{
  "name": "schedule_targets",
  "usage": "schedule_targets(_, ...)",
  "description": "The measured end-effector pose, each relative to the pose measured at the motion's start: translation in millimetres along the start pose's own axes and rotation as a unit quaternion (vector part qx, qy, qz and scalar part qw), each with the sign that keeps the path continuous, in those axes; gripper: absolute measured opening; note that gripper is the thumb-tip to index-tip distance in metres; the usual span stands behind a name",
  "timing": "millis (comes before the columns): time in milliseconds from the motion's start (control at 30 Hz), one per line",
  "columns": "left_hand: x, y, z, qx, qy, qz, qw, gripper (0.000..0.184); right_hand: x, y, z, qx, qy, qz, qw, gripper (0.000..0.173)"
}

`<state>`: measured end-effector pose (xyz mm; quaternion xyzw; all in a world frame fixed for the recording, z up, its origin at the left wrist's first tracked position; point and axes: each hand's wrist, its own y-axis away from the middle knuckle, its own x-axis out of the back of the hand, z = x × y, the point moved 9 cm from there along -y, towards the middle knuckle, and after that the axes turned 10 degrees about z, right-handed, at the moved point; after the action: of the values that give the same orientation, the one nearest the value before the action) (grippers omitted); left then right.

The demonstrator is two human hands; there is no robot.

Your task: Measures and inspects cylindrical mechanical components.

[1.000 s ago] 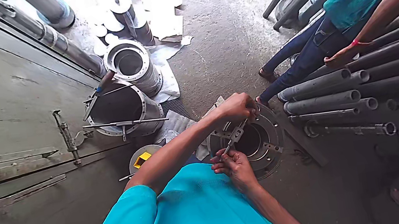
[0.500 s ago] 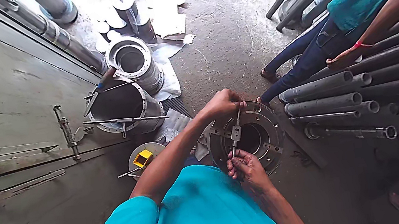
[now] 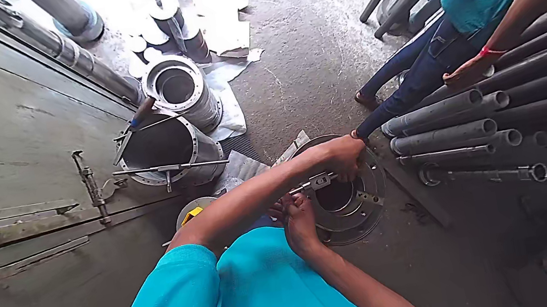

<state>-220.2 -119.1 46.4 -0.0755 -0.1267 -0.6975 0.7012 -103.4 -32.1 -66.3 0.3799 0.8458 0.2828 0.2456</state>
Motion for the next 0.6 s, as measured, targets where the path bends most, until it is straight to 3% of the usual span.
schedule_targets(33, -14, -22, -30, 0.003, 0.009, -0.015, 1.0, 0.013, -3, -4, 1, 0.005, -0.004, 0.012, 1.0, 0.017)
schedule_targets(100, -25, -40, -54, 0.091, -0.068, -0.023, 0.993, 0.009, -3, -3, 0, -0.014, 0.02, -0.005, 1.0, 0.015)
schedule_targets(200, -9, -25, -49, 0.076, -0.161, 0.052, 0.983, 0.025, 11, 3, -19, -0.05, 0.176, -0.157, 0.971, 0.024)
schedule_targets(233, -1, -11, -49, 0.067, -0.168, 0.108, 0.978, 0.028, 22, 3, -33, -0.014, 0.247, -0.199, 0.948, 0.027)
schedule_targets(300, 16, 33, -49, 0.076, -0.161, 0.243, 0.953, 0.029, 51, -2, -78, 0.179, 0.379, -0.174, 0.891, 0.024)
schedule_targets(367, 21, 91, -50, 0.081, -0.157, 0.369, 0.912, 0.021, 76, -6, -131, 0.436, 0.436, -0.085, 0.783, 0.02)
schedule_targets(400, 16, 119, -54, 0.087, -0.165, 0.409, 0.893, 0.019, 84, -10, -150, 0.521, 0.45, -0.057, 0.723, 0.02)
schedule_targets(500, -18, 174, -60, 0.133, -0.173, 0.449, 0.866, 0.025, 83, -39, -167, 0.605, 0.504, -0.097, 0.609, 0.026)
schedule_targets(600, -61, 179, -51, 0.169, -0.185, 0.491, 0.834, 0.021, 61, -68, -167, 0.618, 0.525, -0.166, 0.561, 0.031)
